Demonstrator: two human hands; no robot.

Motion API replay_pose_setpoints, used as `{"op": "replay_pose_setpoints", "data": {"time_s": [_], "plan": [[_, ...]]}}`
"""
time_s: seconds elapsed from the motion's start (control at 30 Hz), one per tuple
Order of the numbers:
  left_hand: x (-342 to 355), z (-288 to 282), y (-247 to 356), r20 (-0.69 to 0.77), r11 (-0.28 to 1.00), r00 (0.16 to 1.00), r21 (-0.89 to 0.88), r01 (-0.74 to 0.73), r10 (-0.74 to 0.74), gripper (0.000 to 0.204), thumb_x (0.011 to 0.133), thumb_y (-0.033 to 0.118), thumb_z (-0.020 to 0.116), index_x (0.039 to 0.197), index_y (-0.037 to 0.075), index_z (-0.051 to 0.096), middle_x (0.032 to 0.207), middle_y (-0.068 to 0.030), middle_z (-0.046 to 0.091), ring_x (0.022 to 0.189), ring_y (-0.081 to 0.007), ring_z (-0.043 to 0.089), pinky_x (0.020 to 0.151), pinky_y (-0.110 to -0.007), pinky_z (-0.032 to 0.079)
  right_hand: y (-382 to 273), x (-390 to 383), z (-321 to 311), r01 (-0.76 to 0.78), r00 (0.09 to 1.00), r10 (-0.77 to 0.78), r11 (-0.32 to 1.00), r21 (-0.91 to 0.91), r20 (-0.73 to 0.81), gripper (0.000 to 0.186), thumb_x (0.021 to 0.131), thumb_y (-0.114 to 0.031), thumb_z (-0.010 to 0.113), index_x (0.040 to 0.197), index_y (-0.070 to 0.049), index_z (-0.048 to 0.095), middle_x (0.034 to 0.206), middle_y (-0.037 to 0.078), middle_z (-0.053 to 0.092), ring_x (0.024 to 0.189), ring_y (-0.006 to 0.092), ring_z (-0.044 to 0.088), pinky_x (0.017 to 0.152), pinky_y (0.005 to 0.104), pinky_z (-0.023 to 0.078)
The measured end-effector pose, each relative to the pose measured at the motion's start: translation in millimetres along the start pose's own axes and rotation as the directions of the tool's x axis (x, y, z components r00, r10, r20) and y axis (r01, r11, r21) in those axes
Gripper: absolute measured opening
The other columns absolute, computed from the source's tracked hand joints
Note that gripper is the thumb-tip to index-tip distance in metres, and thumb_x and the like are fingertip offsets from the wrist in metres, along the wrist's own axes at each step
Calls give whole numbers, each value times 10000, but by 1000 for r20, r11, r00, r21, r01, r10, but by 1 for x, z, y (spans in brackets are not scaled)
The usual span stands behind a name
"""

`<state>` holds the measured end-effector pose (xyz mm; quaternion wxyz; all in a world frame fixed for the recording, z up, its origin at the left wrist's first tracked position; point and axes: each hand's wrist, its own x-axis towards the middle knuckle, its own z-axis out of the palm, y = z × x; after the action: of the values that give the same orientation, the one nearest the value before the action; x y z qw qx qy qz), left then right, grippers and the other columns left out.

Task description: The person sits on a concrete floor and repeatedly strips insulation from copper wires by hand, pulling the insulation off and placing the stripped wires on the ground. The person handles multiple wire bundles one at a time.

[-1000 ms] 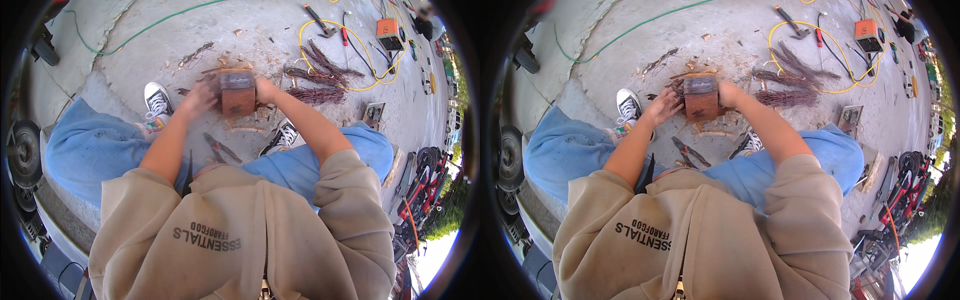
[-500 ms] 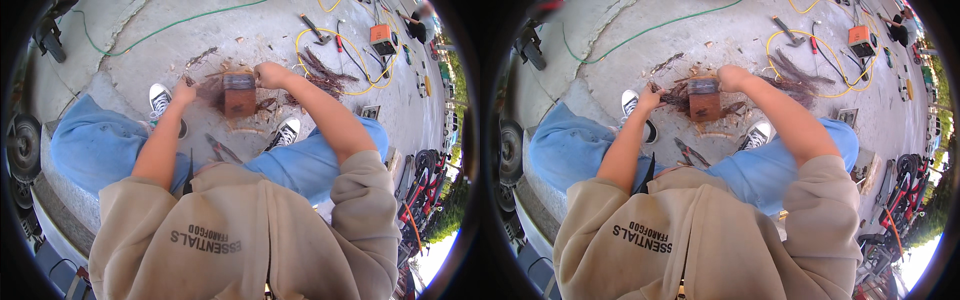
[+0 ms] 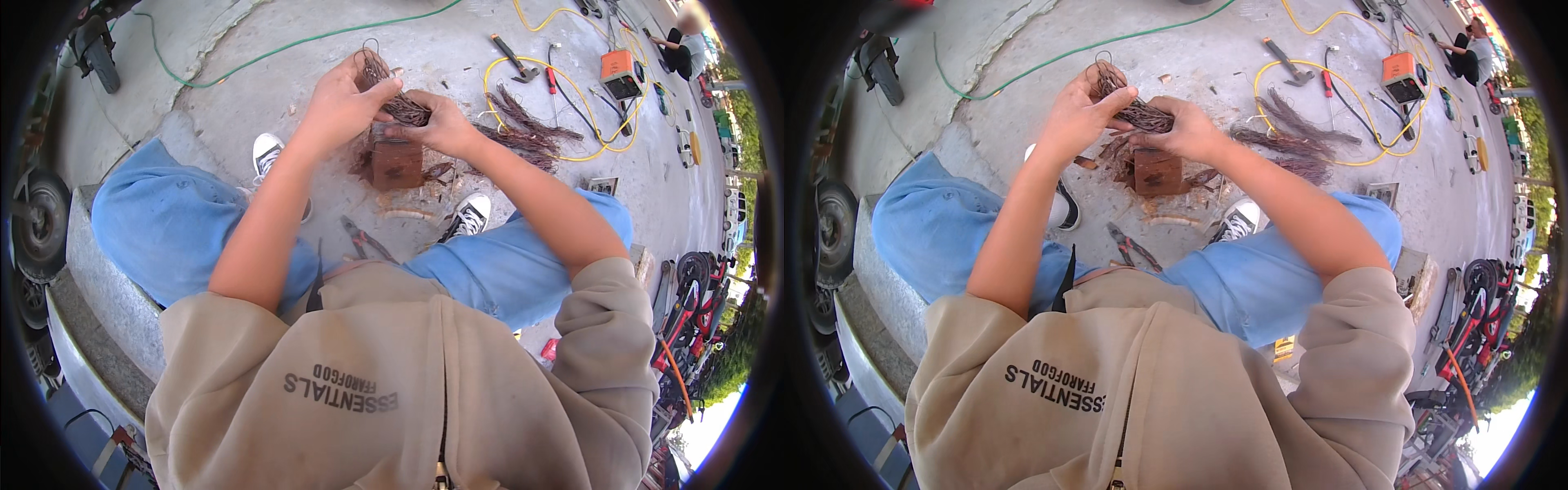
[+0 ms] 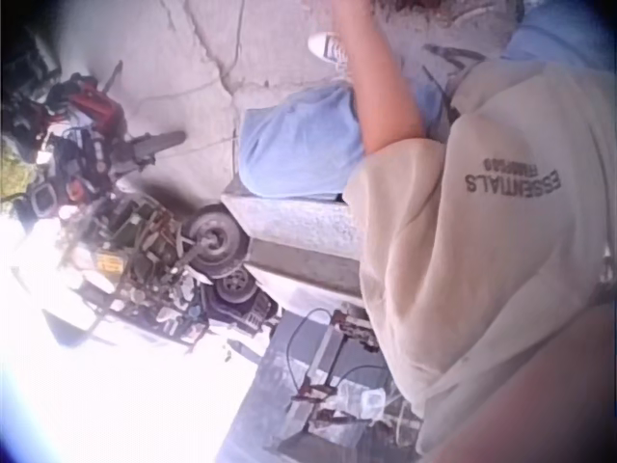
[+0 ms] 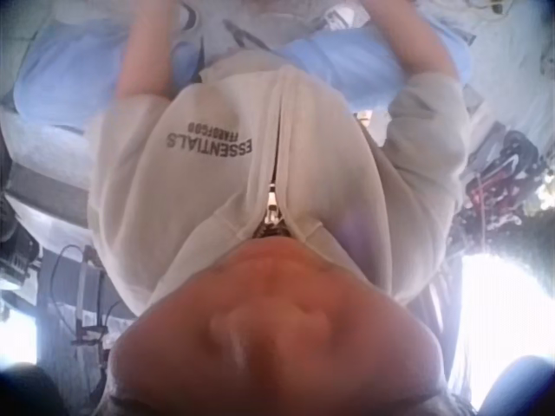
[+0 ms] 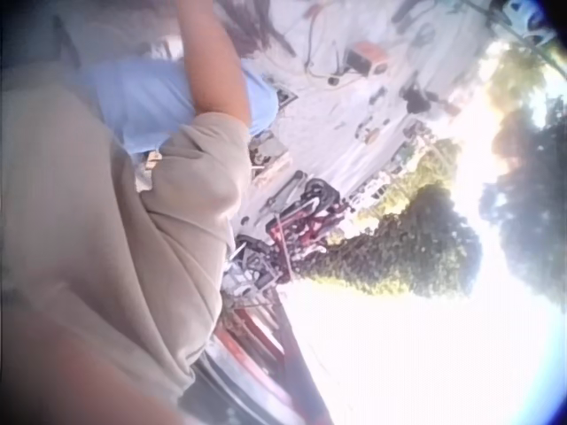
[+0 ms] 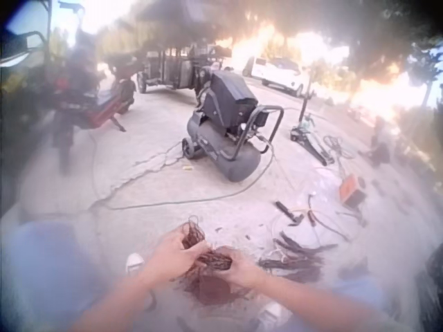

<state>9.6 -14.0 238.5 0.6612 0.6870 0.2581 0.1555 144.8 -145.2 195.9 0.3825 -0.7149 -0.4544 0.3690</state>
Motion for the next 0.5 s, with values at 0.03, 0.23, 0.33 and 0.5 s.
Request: {"op": "replay_pose_setpoints", "data": {"time_s": [0.03,0.23,0.33,0.5], "plan": [[5,8,-6,14,995,1000,-95,-10,11,205,899,192,665,958,25,563,939,-42,622,797,-120,626,609,-266,583,7,-3,-10,10,1000,-10,997,-78,4,370,772,-291,811,949,-19,633,868,30,657,785,97,546,750,270,461],[25,38,-55,51,946,965,-191,262,-257,467,911,277,673,1239,11,473,1003,-110,618,932,-189,649,834,-298,561,57,-19,-87,-159,938,307,793,-589,159,427,781,-292,774,1059,-1,628,957,169,661,875,251,623,815,342,488],[38,25,-147,-54,905,905,-95,416,-422,289,961,201,582,1169,9,526,1050,-94,615,915,-167,632,802,-275,548,132,-29,-101,-43,919,324,650,-759,225,493,769,-297,769,1154,-28,618,1047,209,651,976,344,625,875,402,486],[30,0,-256,84,788,811,-200,582,-579,218,971,80,446,1157,35,550,1107,-80,622,992,-161,599,888,-298,499,180,-13,-83,14,860,419,550,-835,290,594,765,-307,772,1268,-67,566,1053,181,655,1025,357,615,901,428,483]]}}
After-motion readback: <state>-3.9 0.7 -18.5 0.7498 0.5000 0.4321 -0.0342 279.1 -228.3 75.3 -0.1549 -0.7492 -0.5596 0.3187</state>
